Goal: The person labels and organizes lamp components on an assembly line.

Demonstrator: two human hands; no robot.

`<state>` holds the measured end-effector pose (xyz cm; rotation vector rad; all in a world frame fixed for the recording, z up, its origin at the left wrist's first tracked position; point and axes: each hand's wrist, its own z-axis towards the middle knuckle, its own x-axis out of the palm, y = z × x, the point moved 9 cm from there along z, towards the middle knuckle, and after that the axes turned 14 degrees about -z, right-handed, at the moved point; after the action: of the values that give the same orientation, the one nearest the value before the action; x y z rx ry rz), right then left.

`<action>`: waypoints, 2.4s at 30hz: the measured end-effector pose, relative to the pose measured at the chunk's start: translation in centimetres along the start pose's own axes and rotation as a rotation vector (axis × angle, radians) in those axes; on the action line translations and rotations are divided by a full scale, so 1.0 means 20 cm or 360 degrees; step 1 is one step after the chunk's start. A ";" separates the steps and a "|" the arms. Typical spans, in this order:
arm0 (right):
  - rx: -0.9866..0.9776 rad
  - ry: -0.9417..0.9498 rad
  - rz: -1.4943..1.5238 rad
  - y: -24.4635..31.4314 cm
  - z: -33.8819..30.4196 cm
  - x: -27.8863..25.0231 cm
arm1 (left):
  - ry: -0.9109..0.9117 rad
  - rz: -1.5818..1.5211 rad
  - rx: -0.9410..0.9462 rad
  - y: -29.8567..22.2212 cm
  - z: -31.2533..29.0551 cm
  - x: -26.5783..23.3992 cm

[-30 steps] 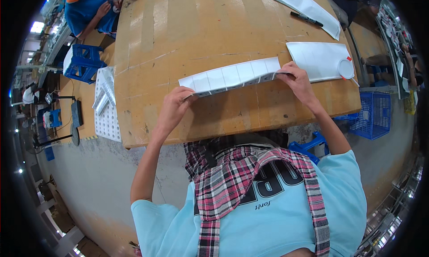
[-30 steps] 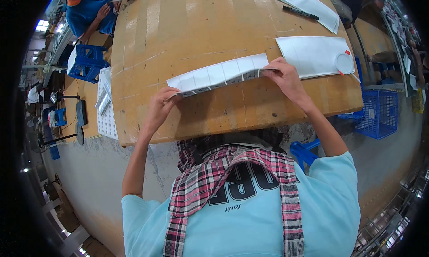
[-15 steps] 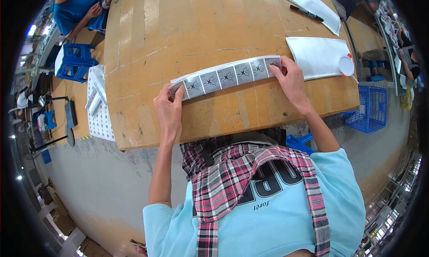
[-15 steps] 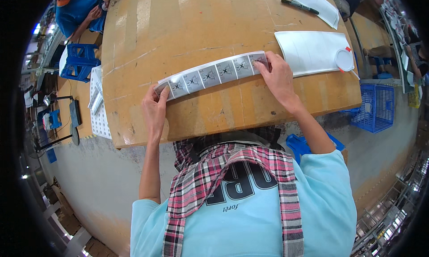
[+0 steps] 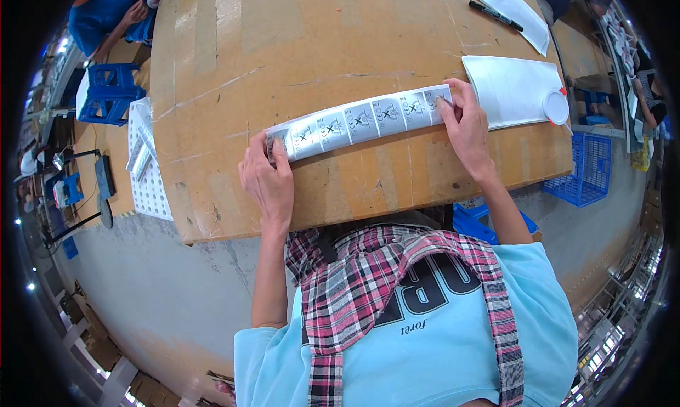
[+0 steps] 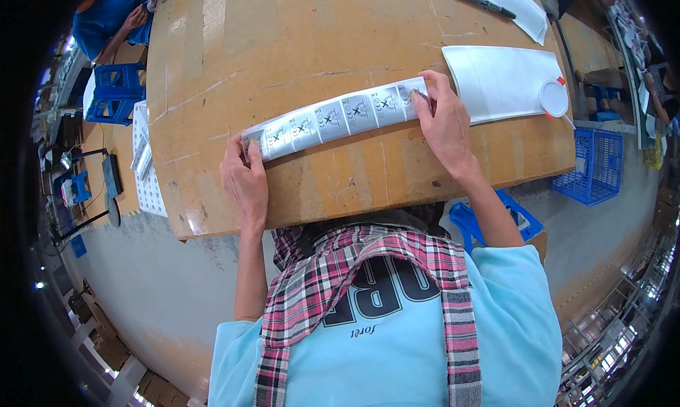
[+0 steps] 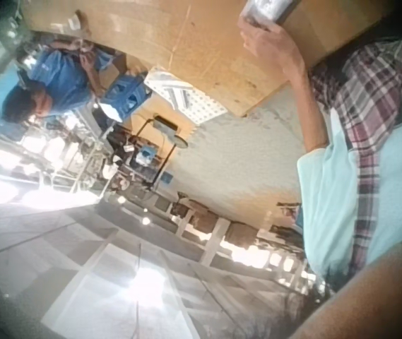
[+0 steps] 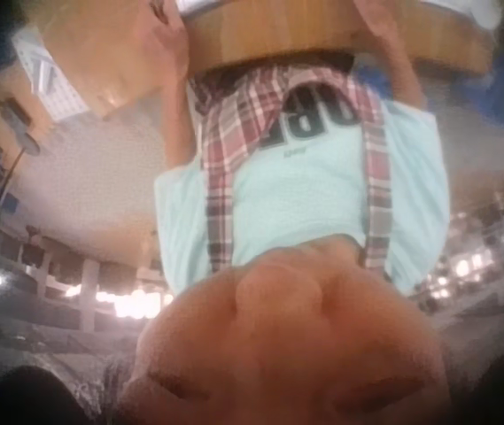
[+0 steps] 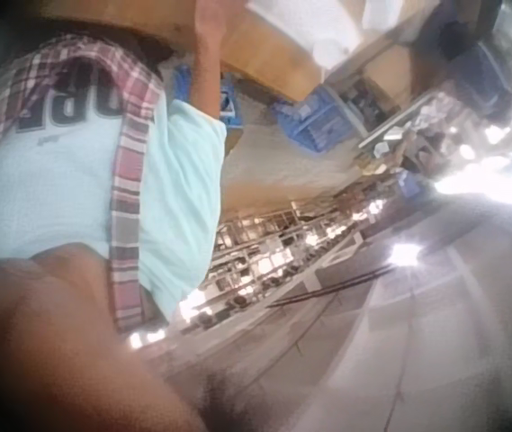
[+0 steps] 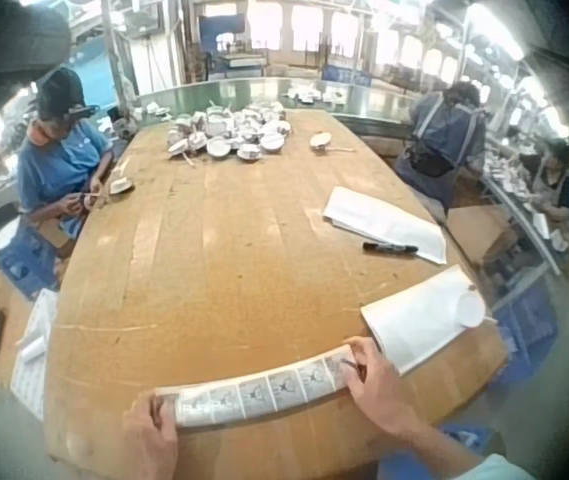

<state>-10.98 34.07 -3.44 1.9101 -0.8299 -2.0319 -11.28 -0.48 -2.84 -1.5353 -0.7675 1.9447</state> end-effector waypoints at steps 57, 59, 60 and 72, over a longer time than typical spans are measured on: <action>-0.0226 -0.0194 -0.0316 0.10 -0.02 -0.01 | -0.0141 -0.0027 -0.0121 0.03 0.01 -0.01; -0.0205 -0.0179 -0.0324 0.10 -0.02 -0.01 | -0.0150 -0.0078 -0.0109 0.02 0.00 -0.01; -0.0209 -0.0163 -0.0337 0.10 -0.02 -0.01 | -0.0146 -0.0085 -0.0118 0.02 0.00 -0.01; -0.0208 -0.0093 -0.0467 0.11 -0.02 0.01 | -0.0165 -0.0048 -0.0099 0.03 0.01 -0.01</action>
<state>-11.10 32.11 -2.43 2.0045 -0.4349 -2.2540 -11.46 -1.08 -3.12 -1.4590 -0.8977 2.0086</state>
